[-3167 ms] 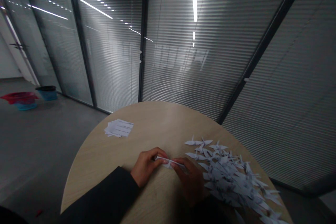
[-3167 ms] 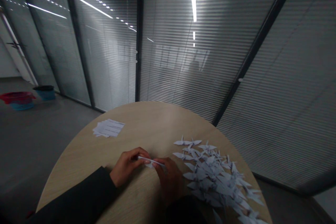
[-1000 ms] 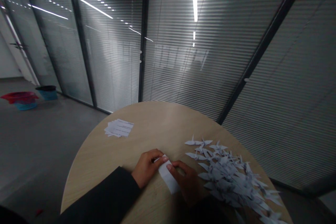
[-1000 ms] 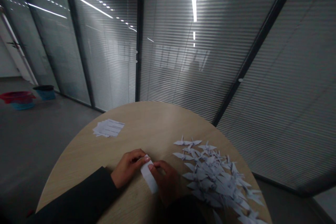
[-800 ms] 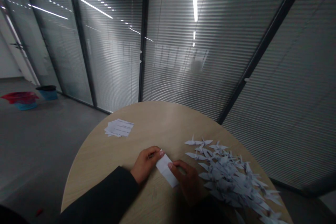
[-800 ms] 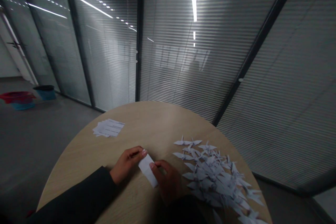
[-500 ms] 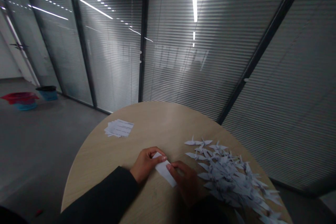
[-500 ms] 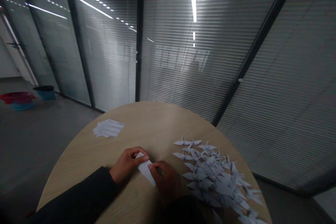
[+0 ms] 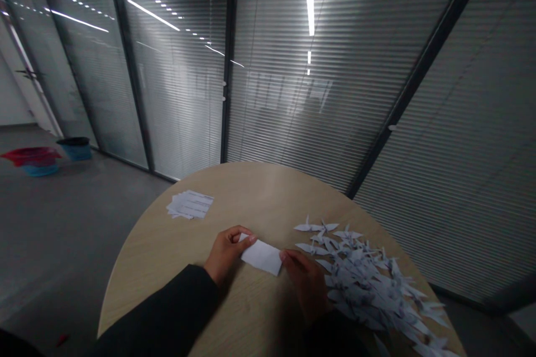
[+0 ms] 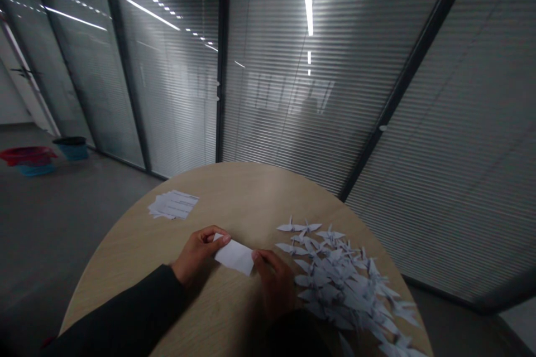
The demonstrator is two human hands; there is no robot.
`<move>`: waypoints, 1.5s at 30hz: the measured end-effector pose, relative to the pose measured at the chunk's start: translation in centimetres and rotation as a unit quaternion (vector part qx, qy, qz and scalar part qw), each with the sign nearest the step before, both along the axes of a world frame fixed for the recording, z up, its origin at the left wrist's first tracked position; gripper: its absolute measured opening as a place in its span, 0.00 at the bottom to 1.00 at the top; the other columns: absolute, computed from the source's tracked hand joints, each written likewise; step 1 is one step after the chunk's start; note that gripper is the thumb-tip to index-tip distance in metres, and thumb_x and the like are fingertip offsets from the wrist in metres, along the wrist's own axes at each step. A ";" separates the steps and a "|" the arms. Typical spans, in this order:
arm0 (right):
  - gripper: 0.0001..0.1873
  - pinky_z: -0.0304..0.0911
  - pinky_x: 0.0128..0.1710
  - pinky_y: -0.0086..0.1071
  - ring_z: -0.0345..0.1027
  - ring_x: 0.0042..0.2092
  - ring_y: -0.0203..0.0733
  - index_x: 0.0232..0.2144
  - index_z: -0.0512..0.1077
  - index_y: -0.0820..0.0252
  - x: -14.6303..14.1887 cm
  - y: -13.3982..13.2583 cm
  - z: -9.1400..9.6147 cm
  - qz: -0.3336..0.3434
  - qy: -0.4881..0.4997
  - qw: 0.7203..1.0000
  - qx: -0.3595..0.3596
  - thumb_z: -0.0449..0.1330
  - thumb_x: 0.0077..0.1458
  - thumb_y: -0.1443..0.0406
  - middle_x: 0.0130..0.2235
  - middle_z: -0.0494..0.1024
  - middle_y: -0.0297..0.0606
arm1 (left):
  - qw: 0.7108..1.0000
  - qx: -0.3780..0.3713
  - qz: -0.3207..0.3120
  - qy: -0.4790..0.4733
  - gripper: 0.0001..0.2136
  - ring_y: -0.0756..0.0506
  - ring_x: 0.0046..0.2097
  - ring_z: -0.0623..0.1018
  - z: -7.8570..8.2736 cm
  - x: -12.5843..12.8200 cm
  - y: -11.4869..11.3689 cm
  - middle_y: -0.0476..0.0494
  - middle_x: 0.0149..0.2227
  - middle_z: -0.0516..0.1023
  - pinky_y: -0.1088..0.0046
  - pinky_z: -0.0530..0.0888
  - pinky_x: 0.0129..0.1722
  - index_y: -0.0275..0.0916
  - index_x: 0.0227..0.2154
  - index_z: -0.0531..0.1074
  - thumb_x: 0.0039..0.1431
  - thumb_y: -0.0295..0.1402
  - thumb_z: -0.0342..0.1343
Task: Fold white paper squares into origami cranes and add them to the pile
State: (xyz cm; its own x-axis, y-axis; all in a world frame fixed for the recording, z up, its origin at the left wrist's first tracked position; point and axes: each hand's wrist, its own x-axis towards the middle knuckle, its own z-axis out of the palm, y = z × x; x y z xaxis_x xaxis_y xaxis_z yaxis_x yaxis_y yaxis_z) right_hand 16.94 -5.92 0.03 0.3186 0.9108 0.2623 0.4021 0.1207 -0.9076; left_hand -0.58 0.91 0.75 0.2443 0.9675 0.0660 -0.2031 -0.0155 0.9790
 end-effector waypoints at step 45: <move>0.15 0.61 0.29 0.31 0.68 0.29 0.44 0.21 0.76 0.56 -0.2 -0.2 0.4 0.005 0.016 0.999 -0.037 0.60 0.43 0.51 0.23 0.76 0.34 | 0.964 0.144 -0.060 0.216 0.13 0.44 0.32 0.76 0.6 0.0 -1.2 0.43 0.28 0.80 0.72 0.67 0.32 0.37 0.25 0.77 0.51 0.42 0.58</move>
State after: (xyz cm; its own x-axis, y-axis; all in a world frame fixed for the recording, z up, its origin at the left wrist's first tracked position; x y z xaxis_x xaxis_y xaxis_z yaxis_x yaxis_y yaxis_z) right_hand 16.77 -6.09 0.39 0.3164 0.9306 0.1840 0.3726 0.0565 -0.9263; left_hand -0.59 -0.33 1.33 0.4170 0.8878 0.1944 0.2046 -0.3002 0.9317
